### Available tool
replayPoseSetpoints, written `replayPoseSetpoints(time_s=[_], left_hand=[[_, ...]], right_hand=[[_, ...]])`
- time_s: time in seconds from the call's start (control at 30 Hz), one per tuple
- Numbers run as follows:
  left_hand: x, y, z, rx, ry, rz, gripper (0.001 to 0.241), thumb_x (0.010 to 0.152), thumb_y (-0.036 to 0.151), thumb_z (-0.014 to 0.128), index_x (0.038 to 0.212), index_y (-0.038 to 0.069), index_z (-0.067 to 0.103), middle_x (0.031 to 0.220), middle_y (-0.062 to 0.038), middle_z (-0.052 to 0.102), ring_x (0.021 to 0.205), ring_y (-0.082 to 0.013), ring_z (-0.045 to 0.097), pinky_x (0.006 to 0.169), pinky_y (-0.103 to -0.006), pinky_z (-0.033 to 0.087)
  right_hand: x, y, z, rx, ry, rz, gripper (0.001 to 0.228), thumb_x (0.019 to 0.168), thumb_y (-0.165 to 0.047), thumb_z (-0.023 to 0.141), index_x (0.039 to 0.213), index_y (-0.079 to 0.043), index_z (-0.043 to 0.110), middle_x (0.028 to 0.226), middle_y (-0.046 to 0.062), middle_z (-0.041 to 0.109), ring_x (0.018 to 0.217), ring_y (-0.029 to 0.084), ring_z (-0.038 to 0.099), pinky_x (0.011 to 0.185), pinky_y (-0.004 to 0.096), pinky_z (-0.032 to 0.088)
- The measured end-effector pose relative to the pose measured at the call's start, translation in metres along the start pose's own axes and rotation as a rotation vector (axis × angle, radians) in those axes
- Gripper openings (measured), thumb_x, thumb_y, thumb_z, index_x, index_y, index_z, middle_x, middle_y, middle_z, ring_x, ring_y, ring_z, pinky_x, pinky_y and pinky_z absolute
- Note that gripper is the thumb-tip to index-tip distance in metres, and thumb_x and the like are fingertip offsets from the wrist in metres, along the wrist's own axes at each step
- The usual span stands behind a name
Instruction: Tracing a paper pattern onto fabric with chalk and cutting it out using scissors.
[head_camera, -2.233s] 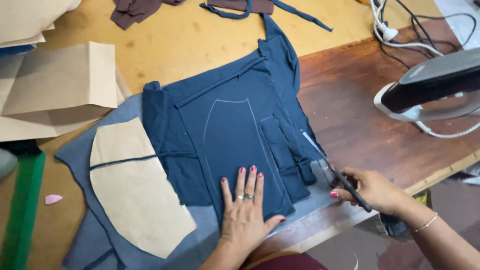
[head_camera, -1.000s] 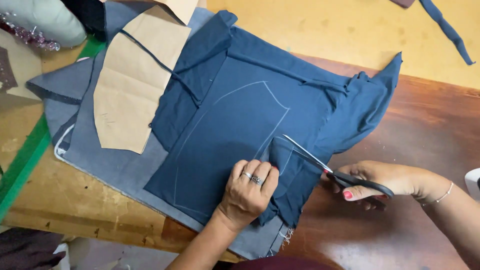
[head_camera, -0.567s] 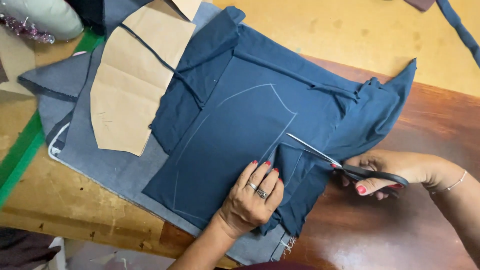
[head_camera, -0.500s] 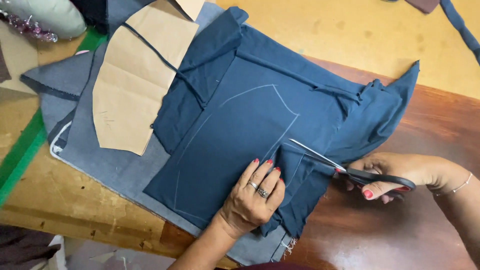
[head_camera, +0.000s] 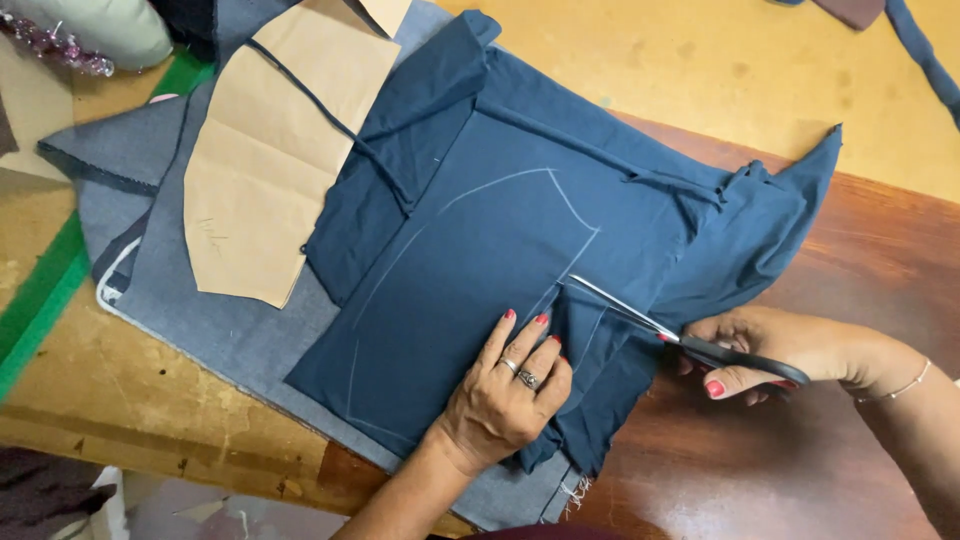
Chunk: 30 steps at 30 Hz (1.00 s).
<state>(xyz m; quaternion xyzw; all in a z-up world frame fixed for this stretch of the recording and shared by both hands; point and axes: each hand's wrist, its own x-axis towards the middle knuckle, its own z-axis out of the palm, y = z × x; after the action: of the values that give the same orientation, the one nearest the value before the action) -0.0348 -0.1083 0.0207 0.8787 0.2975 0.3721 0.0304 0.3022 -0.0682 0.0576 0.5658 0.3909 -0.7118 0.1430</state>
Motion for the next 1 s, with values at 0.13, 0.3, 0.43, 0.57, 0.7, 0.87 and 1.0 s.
replayPoseSetpoints(time_s=[0.13, 0.3, 0.43, 0.57, 0.7, 0.87, 1.0], left_hand=[[-0.001, 0.000, 0.000, -0.009, -0.024, 0.004, 0.013, 0.102, -0.001, 0.053, 0.096, 0.003, 0.065, 0.099, -0.016, 0.069, 0.106, -0.0373, 0.072, 0.098, -0.0588, 0.057], [0.000, 0.000, -0.001, 0.005, -0.039, 0.030, 0.013, 0.103, 0.001, 0.053, 0.096, 0.003, 0.065, 0.097, -0.014, 0.069, 0.104, -0.0357, 0.073, 0.099, -0.0578, 0.057], [0.001, -0.001, -0.002, 0.011, -0.039, 0.035, 0.015, 0.101, -0.002, 0.052, 0.093, 0.004, 0.064, 0.089, -0.012, 0.067, 0.101, -0.0344, 0.073, 0.099, -0.0558, 0.057], [0.002, 0.000, -0.002, 0.019, -0.029, 0.031, 0.017, 0.101, -0.003, 0.051, 0.091, 0.005, 0.063, 0.086, -0.011, 0.065, 0.100, -0.0341, 0.073, 0.098, -0.0550, 0.058], [0.003, 0.000, -0.002, 0.006, -0.032, 0.026, 0.016, 0.101, -0.002, 0.052, 0.092, 0.004, 0.064, 0.087, -0.012, 0.065, 0.101, -0.0351, 0.073, 0.097, -0.0561, 0.058], [0.006, 0.001, -0.005, 0.007, -0.032, 0.029, 0.017, 0.100, -0.005, 0.053, 0.090, 0.004, 0.063, 0.085, -0.012, 0.063, 0.100, -0.0351, 0.073, 0.095, -0.0566, 0.059], [0.002, 0.003, -0.007, -0.003, -0.036, 0.014, 0.019, 0.103, 0.000, 0.048, 0.091, 0.004, 0.062, 0.088, -0.013, 0.063, 0.103, -0.0364, 0.072, 0.097, -0.0579, 0.057]], right_hand=[[0.002, 0.003, 0.004, 0.007, -0.006, -0.033, 0.042, 0.075, -0.031, 0.088, 0.101, -0.001, 0.076, 0.071, 0.010, 0.063, 0.052, 0.022, 0.063, 0.041, 0.029, 0.045], [0.006, 0.006, 0.009, 0.006, 0.009, -0.064, 0.037, 0.076, -0.031, 0.088, 0.090, 0.001, 0.073, 0.071, 0.012, 0.062, 0.050, 0.022, 0.063, 0.042, 0.031, 0.054], [0.012, 0.019, 0.012, 0.017, 0.039, -0.084, 0.040, 0.077, -0.034, 0.089, 0.081, -0.002, 0.066, 0.061, 0.011, 0.055, 0.041, 0.022, 0.059, 0.030, 0.031, 0.041], [0.010, 0.015, 0.017, 0.013, 0.116, 0.018, 0.039, 0.077, -0.031, 0.094, 0.077, -0.004, 0.066, 0.059, 0.010, 0.054, 0.040, 0.020, 0.050, 0.030, 0.030, 0.035], [0.010, 0.006, 0.016, -0.019, 0.081, 0.020, 0.035, 0.076, -0.030, 0.091, 0.091, -0.003, 0.073, 0.066, 0.011, 0.060, 0.041, 0.021, 0.058, 0.031, 0.030, 0.042], [0.005, -0.022, 0.024, -0.051, 0.050, -0.046, 0.043, 0.072, -0.040, 0.085, 0.093, -0.003, 0.079, 0.064, 0.010, 0.061, 0.044, 0.019, 0.061, 0.032, 0.030, 0.046], [0.021, 0.008, 0.018, -0.083, 0.091, -0.115, 0.039, 0.082, -0.040, 0.087, 0.078, -0.007, 0.066, 0.050, 0.007, 0.048, 0.035, 0.018, 0.053, 0.028, 0.030, 0.040]])
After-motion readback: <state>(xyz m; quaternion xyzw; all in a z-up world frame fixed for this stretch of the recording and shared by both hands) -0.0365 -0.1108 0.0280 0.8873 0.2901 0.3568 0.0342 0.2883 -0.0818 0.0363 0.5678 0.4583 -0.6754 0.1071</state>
